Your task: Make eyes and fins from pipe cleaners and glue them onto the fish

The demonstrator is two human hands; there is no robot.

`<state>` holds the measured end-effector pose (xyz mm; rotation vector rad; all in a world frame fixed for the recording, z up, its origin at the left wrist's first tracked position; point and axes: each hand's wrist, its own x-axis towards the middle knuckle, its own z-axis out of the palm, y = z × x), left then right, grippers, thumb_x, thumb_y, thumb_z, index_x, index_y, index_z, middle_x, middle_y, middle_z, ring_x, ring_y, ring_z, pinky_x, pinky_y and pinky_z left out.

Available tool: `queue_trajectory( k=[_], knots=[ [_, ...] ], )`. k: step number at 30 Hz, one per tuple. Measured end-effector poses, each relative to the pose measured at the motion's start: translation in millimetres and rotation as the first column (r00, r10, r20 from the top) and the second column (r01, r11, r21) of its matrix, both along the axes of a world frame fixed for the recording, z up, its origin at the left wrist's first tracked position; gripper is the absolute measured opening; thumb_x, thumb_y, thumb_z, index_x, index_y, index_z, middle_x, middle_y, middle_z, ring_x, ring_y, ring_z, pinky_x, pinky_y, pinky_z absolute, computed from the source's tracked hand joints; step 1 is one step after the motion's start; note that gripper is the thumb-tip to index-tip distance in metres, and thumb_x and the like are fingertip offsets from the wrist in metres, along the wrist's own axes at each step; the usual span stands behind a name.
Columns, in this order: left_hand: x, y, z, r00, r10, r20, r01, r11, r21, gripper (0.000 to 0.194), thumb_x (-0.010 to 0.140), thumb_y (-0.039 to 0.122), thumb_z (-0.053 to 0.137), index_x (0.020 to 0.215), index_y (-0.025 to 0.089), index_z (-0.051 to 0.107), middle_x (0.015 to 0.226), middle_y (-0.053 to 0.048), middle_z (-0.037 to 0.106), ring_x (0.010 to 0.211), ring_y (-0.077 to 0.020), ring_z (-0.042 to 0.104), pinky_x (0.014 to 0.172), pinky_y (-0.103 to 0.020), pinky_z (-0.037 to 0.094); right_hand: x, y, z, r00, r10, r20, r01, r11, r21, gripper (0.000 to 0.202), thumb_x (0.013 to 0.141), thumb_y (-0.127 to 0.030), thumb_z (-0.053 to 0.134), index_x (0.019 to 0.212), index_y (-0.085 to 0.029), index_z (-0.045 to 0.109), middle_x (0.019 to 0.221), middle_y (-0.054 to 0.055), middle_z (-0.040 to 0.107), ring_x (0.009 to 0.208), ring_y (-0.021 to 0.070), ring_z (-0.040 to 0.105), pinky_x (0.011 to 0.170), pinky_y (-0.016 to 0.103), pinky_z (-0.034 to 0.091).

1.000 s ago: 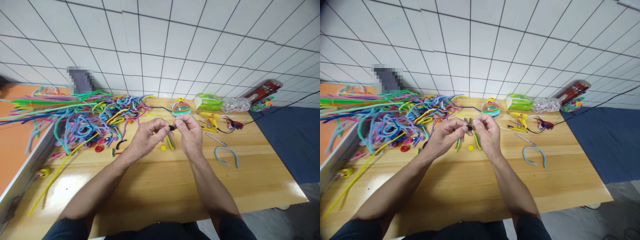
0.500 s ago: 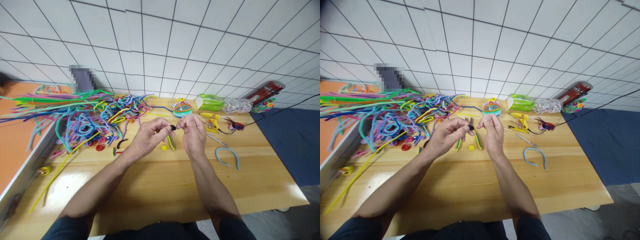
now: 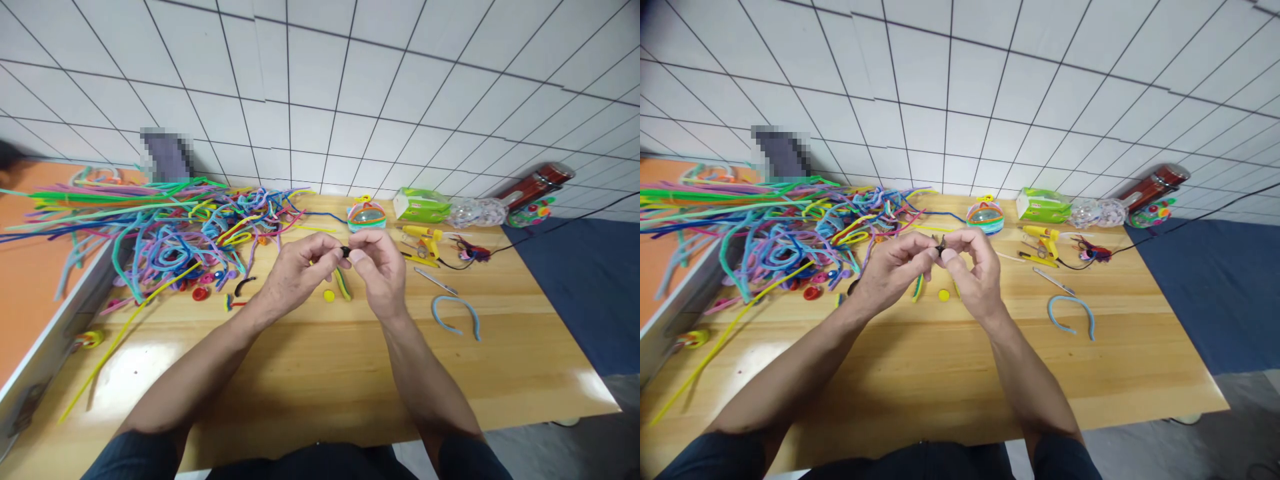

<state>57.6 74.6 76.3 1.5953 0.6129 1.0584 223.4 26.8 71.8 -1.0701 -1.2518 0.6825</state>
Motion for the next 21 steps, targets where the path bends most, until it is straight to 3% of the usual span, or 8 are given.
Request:
queue_trajectory(
  k=[5, 13, 21],
  knots=[
    [-1.0, -1.4, 0.8, 0.999, 0.028, -0.041, -0.027, 0.999, 0.034, 0.02, 0.101, 0.035, 0.068, 0.092, 0.018, 0.074, 0.072, 0.0, 0.073, 0.056, -0.0101, 0.063, 0.058, -0.022, 0.048, -2.5, -0.5, 0.3, 0.996, -0.02, 0.082, 0.02, 1.0, 0.012, 0.013, 0.093, -0.033, 0.074, 0.104, -0.026, 0.07, 0.096, 0.001, 0.071, 0.089, 0.0191, 0.066, 0.085, 0.036, 0.057],
    [-0.2, -3.0, 1.3, 0.992, 0.102, -0.08, -0.087, 0.982, 0.168, 0.015, 0.1, 0.025, 0.064, 0.091, 0.019, 0.073, 0.07, 0.002, 0.068, 0.06, -0.0104, 0.061, 0.062, -0.022, 0.047, -1.4, 0.9, -0.6, 0.974, -0.09, 0.207, 0.057, 0.986, 0.159, 0.005, 0.094, -0.026, 0.07, 0.099, -0.027, 0.07, 0.097, 0.003, 0.072, 0.094, 0.0213, 0.066, 0.086, 0.04, 0.055],
    [-0.6, -5.5, 5.9, 0.989, 0.127, -0.078, -0.103, 0.959, 0.264, 0.012, 0.099, 0.021, 0.063, 0.091, 0.019, 0.072, 0.066, 0.004, 0.064, 0.059, -0.0097, 0.059, 0.06, -0.021, 0.045, -1.4, -2.0, -5.5, 0.973, -0.107, 0.203, 0.071, 0.981, 0.178, 0.018, 0.094, -0.026, 0.071, 0.111, -0.027, 0.07, 0.1, 0.003, 0.072, 0.092, 0.0211, 0.066, 0.085, 0.04, 0.056]
  ],
)
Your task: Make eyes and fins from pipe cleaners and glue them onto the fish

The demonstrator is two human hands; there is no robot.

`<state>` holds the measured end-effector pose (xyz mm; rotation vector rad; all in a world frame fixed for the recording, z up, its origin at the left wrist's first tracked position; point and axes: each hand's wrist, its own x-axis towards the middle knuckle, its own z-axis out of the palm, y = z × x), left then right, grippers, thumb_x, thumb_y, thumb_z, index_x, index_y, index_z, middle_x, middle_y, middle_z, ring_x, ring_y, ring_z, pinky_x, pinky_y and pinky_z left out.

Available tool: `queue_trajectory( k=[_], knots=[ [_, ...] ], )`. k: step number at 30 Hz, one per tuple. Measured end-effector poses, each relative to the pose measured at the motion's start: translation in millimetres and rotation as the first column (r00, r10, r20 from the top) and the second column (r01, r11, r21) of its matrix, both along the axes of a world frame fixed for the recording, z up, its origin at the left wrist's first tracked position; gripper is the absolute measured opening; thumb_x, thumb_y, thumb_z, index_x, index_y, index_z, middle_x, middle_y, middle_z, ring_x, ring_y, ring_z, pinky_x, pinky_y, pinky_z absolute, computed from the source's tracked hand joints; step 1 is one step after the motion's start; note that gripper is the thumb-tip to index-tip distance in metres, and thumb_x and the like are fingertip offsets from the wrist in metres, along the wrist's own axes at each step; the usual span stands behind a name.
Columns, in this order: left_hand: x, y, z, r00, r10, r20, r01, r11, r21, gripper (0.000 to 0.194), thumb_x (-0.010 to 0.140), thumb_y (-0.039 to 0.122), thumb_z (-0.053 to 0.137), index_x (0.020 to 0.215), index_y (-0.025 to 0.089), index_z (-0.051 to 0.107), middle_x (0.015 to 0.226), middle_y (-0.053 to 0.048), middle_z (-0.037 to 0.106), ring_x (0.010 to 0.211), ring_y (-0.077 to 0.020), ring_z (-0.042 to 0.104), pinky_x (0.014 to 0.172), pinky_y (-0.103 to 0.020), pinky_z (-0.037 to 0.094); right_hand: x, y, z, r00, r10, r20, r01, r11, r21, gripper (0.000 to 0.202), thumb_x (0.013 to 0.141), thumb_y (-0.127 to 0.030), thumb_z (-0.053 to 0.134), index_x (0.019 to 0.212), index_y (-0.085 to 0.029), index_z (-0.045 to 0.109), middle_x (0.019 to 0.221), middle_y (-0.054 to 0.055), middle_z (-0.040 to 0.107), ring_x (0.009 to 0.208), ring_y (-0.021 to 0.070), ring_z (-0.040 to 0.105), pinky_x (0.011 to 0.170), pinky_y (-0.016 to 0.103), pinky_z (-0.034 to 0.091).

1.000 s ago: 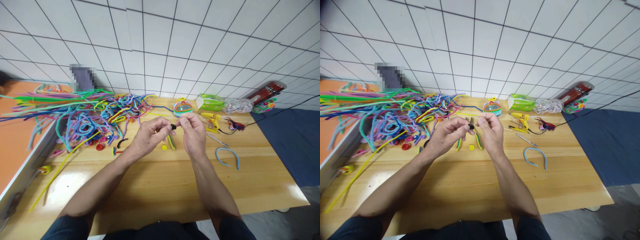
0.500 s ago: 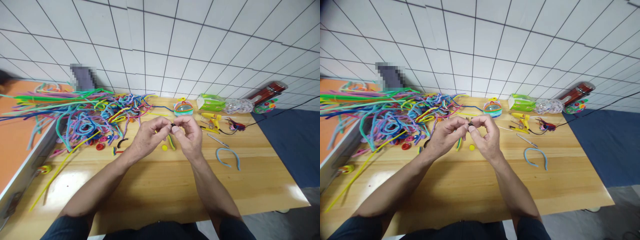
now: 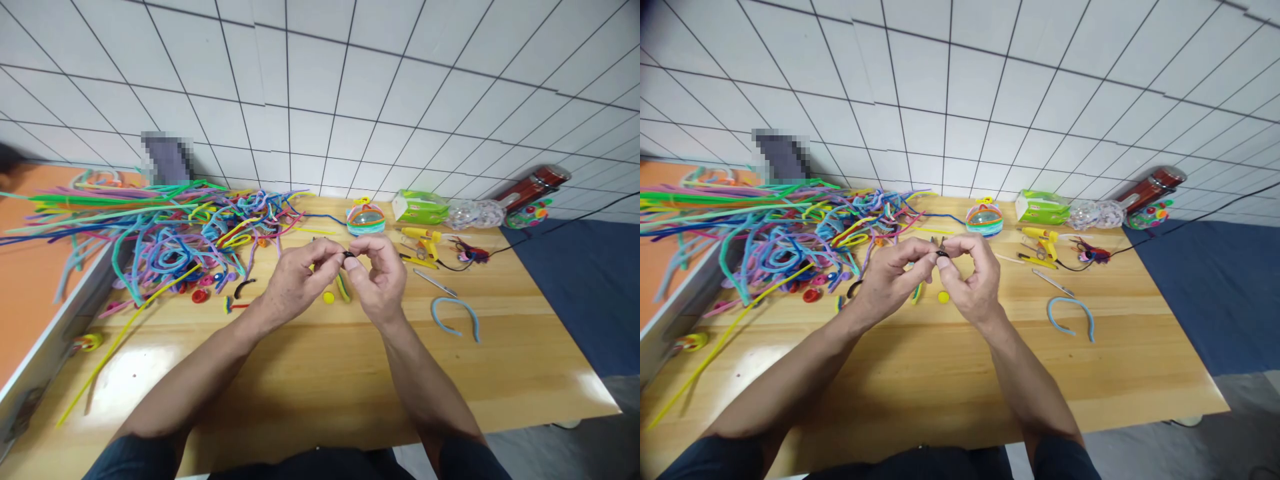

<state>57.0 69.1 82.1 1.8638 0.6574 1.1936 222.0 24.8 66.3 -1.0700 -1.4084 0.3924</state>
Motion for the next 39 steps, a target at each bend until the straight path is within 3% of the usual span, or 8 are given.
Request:
queue_trajectory(
  k=[7, 39],
  knots=[
    [-1.0, 1.3, -0.1, 1.0, -0.001, 0.001, 0.001, 0.999, 0.05, 0.011, 0.099, 0.018, 0.063, 0.092, 0.018, 0.072, 0.067, 0.004, 0.065, 0.061, -0.009, 0.06, 0.061, -0.019, 0.046, -0.4, 0.5, 0.1, 0.999, 0.012, 0.035, -0.014, 0.998, 0.055, 0.015, 0.095, -0.021, 0.071, 0.11, -0.027, 0.071, 0.099, 0.002, 0.071, 0.092, 0.0198, 0.067, 0.085, 0.039, 0.056],
    [-0.6, 2.3, -2.7, 1.0, 0.009, -0.004, -0.009, 0.997, 0.072, 0.012, 0.1, 0.015, 0.063, 0.092, 0.017, 0.072, 0.068, 0.004, 0.065, 0.061, -0.0082, 0.06, 0.061, -0.018, 0.047, -1.0, 0.6, -0.6, 0.999, 0.029, 0.014, -0.029, 0.999, 0.017, 0.013, 0.097, -0.021, 0.07, 0.108, -0.026, 0.071, 0.095, 0.0, 0.069, 0.089, 0.0186, 0.065, 0.082, 0.037, 0.054]
  ],
)
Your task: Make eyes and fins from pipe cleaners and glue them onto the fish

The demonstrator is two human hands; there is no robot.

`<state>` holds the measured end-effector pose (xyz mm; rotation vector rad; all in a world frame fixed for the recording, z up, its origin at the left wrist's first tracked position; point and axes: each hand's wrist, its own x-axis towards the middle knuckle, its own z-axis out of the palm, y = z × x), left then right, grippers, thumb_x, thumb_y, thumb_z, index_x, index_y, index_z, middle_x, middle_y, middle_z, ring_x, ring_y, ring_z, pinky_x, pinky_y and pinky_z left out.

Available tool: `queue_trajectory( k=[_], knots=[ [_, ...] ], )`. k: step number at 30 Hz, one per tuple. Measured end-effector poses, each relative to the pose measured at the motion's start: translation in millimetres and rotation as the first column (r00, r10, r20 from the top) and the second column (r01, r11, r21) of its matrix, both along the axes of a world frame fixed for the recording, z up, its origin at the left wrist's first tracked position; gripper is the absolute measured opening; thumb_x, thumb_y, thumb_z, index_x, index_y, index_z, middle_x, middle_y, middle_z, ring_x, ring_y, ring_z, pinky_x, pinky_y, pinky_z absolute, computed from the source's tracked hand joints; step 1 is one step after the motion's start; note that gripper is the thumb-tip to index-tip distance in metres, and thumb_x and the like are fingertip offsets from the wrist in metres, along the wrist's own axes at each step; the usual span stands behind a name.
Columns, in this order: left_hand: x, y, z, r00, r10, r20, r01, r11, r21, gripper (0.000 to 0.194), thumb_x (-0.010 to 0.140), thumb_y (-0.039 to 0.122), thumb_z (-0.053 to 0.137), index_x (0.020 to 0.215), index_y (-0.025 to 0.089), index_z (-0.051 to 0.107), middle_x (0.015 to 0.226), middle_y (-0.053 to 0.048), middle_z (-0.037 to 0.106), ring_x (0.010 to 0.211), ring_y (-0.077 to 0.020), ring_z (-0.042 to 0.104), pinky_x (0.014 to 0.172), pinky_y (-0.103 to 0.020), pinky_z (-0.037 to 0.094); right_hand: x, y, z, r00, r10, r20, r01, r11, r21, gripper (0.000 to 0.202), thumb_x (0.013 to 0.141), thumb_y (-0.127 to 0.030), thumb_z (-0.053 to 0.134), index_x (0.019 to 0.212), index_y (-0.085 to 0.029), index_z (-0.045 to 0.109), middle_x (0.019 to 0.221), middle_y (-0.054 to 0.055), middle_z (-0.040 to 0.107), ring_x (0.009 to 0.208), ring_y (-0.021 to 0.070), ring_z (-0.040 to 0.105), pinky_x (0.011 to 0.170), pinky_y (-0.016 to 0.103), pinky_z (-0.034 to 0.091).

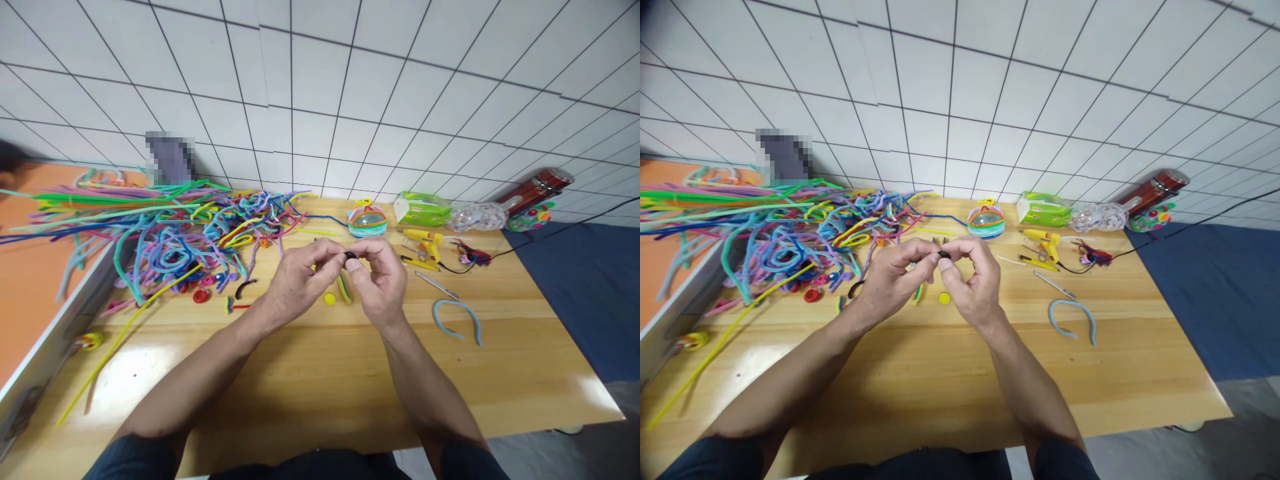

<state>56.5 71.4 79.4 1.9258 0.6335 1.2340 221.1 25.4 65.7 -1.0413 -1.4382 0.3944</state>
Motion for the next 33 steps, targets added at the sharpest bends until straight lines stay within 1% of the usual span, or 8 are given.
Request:
queue_trajectory(
  k=[5, 9, 15, 20, 22, 27, 29, 33],
  knots=[
    [-0.2, -1.2, 1.0, 1.0, 0.019, -0.02, -0.018, 0.999, 0.047, 0.012, 0.1, 0.014, 0.062, 0.093, 0.016, 0.072, 0.07, 0.004, 0.065, 0.06, -0.0076, 0.059, 0.06, -0.018, 0.046, -0.1, -0.7, 0.1, 1.0, -0.013, -0.016, 0.013, 1.0, -0.006, 0.011, 0.098, -0.023, 0.069, 0.109, -0.026, 0.072, 0.095, 0.001, 0.071, 0.087, 0.0183, 0.067, 0.079, 0.036, 0.056],
    [-0.4, -2.2, 1.6, 0.997, 0.049, -0.052, -0.044, 0.995, 0.089, 0.013, 0.1, 0.014, 0.062, 0.093, 0.017, 0.072, 0.068, 0.004, 0.064, 0.059, -0.0079, 0.057, 0.06, -0.018, 0.045, -0.6, -0.5, 0.0, 1.0, -0.023, -0.02, 0.023, 1.0, 0.009, 0.012, 0.098, -0.022, 0.069, 0.109, -0.025, 0.072, 0.095, 0.001, 0.072, 0.086, 0.0175, 0.069, 0.08, 0.035, 0.058],
    [0.5, -3.0, -0.2, 0.996, 0.078, -0.033, -0.073, 0.989, 0.126, 0.013, 0.1, 0.015, 0.062, 0.094, 0.016, 0.074, 0.071, 0.003, 0.068, 0.06, -0.0081, 0.057, 0.059, -0.018, 0.045, 0.3, 0.9, -1.8, 0.999, -0.036, 0.003, 0.036, 0.999, 0.027, 0.015, 0.094, -0.025, 0.072, 0.11, -0.026, 0.072, 0.096, 0.002, 0.074, 0.087, 0.0191, 0.07, 0.081, 0.037, 0.06],
    [1.1, -2.8, -1.8, 0.998, 0.068, -0.013, -0.066, 0.993, 0.1, 0.012, 0.102, 0.019, 0.063, 0.097, 0.017, 0.074, 0.072, 0.002, 0.071, 0.058, -0.008, 0.059, 0.058, -0.018, 0.047, -0.2, 0.9, -3.2, 0.999, -0.027, -0.017, 0.028, 0.998, 0.047, 0.017, 0.095, -0.023, 0.071, 0.111, -0.027, 0.071, 0.095, 0.002, 0.074, 0.087, 0.0194, 0.07, 0.081, 0.038, 0.059],
    [0.9, -2.5, -1.7, 0.998, 0.059, -0.005, -0.058, 0.995, 0.078, 0.011, 0.102, 0.02, 0.063, 0.097, 0.018, 0.073, 0.071, 0.002, 0.071, 0.057, -0.0081, 0.059, 0.058, -0.018, 0.047, -0.9, 0.5, -4.3, 0.999, -0.029, -0.025, 0.03, 0.999, 0.041, 0.016, 0.096, -0.025, 0.071, 0.112, -0.026, 0.071, 0.094, 0.002, 0.073, 0.088, 0.0198, 0.07, 0.081, 0.038, 0.059],
    [0.6, -1.5, -0.8, 0.999, 0.037, 0.019, -0.037, 0.999, 0.003, 0.01, 0.102, 0.021, 0.064, 0.096, 0.018, 0.072, 0.07, 0.003, 0.071, 0.057, -0.0085, 0.06, 0.059, -0.018, 0.048, -1.3, 0.0, -6.7, 0.989, 0.017, -0.147, -0.018, 1.0, -0.003, 0.019, 0.098, -0.032, 0.072, 0.117, -0.027, 0.07, 0.099, 0.002, 0.069, 0.088, 0.0193, 0.068, 0.08, 0.038, 0.061],
    [0.9, -1.4, -1.0, 0.999, 0.033, 0.014, -0.032, 0.999, -0.013, 0.011, 0.102, 0.021, 0.064, 0.095, 0.018, 0.072, 0.069, 0.003, 0.069, 0.057, -0.0085, 0.06, 0.059, -0.018, 0.048, -0.8, 0.6, -5.8, 0.992, 0.026, -0.127, -0.025, 1.0, 0.014, 0.017, 0.098, -0.031, 0.072, 0.115, -0.027, 0.071, 0.099, 0.002, 0.069, 0.089, 0.0194, 0.068, 0.081, 0.038, 0.06],
    [1.6, -1.6, -1.5, 0.999, 0.019, 0.026, -0.019, 1.0, -0.02, 0.01, 0.1, 0.018, 0.064, 0.093, 0.018, 0.071, 0.066, 0.004, 0.065, 0.056, -0.0083, 0.059, 0.058, -0.018, 0.046, -0.3, 1.9, -2.5, 1.0, -0.006, -0.03, 0.008, 0.998, 0.055, 0.011, 0.096, -0.029, 0.072, 0.107, -0.026, 0.072, 0.102, 0.004, 0.072, 0.095, 0.0211, 0.069, 0.083, 0.038, 0.059]
  ],
)
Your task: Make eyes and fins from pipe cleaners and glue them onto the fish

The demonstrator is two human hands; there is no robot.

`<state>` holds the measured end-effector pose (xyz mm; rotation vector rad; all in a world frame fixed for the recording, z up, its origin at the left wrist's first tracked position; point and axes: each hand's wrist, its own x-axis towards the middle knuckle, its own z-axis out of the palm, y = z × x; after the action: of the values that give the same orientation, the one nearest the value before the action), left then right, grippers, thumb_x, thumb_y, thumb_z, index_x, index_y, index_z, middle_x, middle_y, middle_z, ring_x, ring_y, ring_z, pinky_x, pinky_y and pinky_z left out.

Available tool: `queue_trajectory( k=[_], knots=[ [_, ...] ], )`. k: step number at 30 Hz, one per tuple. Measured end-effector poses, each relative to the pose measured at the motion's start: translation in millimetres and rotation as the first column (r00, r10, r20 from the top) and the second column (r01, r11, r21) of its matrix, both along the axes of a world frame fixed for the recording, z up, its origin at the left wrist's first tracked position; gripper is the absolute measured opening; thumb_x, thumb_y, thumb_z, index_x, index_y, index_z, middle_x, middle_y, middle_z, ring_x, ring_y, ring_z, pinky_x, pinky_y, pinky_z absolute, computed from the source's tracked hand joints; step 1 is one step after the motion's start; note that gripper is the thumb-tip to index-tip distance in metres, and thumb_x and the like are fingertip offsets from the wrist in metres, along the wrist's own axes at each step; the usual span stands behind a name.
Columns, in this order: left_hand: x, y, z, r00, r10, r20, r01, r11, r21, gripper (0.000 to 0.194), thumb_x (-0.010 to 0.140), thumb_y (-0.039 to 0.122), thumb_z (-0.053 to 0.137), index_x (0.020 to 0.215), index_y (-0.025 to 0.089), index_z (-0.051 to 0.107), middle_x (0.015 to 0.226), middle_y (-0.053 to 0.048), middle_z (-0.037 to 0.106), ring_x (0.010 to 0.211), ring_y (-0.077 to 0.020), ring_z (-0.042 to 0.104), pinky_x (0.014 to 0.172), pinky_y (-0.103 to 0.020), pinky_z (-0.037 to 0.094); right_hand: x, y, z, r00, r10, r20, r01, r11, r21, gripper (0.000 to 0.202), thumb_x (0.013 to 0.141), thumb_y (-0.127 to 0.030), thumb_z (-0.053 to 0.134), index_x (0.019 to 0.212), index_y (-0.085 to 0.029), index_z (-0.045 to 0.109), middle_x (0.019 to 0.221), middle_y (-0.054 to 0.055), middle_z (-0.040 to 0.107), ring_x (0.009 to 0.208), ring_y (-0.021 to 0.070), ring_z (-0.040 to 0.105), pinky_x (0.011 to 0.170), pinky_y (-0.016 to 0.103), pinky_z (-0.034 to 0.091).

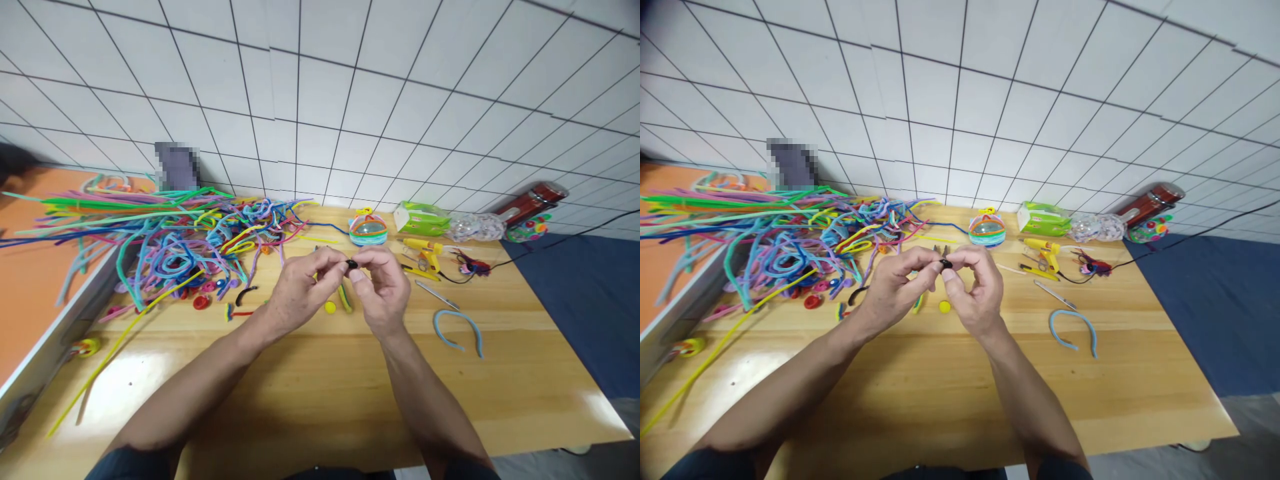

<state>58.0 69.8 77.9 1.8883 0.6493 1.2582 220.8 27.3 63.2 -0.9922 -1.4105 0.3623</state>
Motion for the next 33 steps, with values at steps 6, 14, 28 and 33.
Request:
queue_trajectory(
  k=[6, 14, 28, 33],
  knots=[
    [-0.3, -0.4, 0.7, 1.0, -0.003, -0.01, 0.003, 1.0, -0.013, 0.011, 0.101, 0.02, 0.065, 0.093, 0.018, 0.072, 0.067, 0.004, 0.066, 0.057, -0.009, 0.06, 0.058, -0.019, 0.047, -1.7, -1.3, -0.1, 0.999, -0.005, -0.041, 0.002, 0.998, -0.07, 0.016, 0.096, -0.029, 0.072, 0.111, -0.026, 0.07, 0.097, 0.002, 0.071, 0.087, 0.0191, 0.068, 0.08, 0.037, 0.059],
    [-0.5, 0.1, 0.6, 1.0, -0.001, -0.021, 0.001, 1.0, 0.007, 0.01, 0.101, 0.019, 0.064, 0.095, 0.018, 0.072, 0.066, 0.004, 0.064, 0.058, -0.009, 0.059, 0.057, -0.019, 0.046, -1.5, -0.3, 1.7, 0.999, 0.005, -0.032, -0.007, 0.998, -0.065, 0.012, 0.094, -0.026, 0.072, 0.106, -0.026, 0.071, 0.098, 0.002, 0.072, 0.086, 0.0185, 0.068, 0.079, 0.036, 0.058],
    [-1.9, -0.6, 0.9, 0.999, 0.003, -0.035, -0.002, 1.0, 0.018, 0.012, 0.102, 0.021, 0.064, 0.095, 0.018, 0.072, 0.068, 0.003, 0.065, 0.06, -0.0094, 0.06, 0.06, -0.019, 0.048, -1.0, -1.4, 0.8, 1.0, -0.009, -0.019, 0.007, 0.996, -0.087, 0.016, 0.095, -0.028, 0.072, 0.11, -0.025, 0.07, 0.094, 0.002, 0.071, 0.086, 0.0188, 0.067, 0.08, 0.036, 0.058],
    [-1.9, -0.9, -0.4, 0.997, 0.081, -0.018, -0.08, 0.996, 0.039, 0.014, 0.102, 0.023, 0.064, 0.094, 0.018, 0.074, 0.074, 0.0, 0.072, 0.063, -0.0102, 0.061, 0.061, -0.021, 0.048, -0.2, -1.1, 0.2, 0.998, -0.054, 0.021, 0.056, 0.996, -0.07, 0.012, 0.097, -0.03, 0.071, 0.108, -0.027, 0.072, 0.089, 0.0, 0.068, 0.08, 0.0181, 0.065, 0.076, 0.036, 0.058]
  ],
)
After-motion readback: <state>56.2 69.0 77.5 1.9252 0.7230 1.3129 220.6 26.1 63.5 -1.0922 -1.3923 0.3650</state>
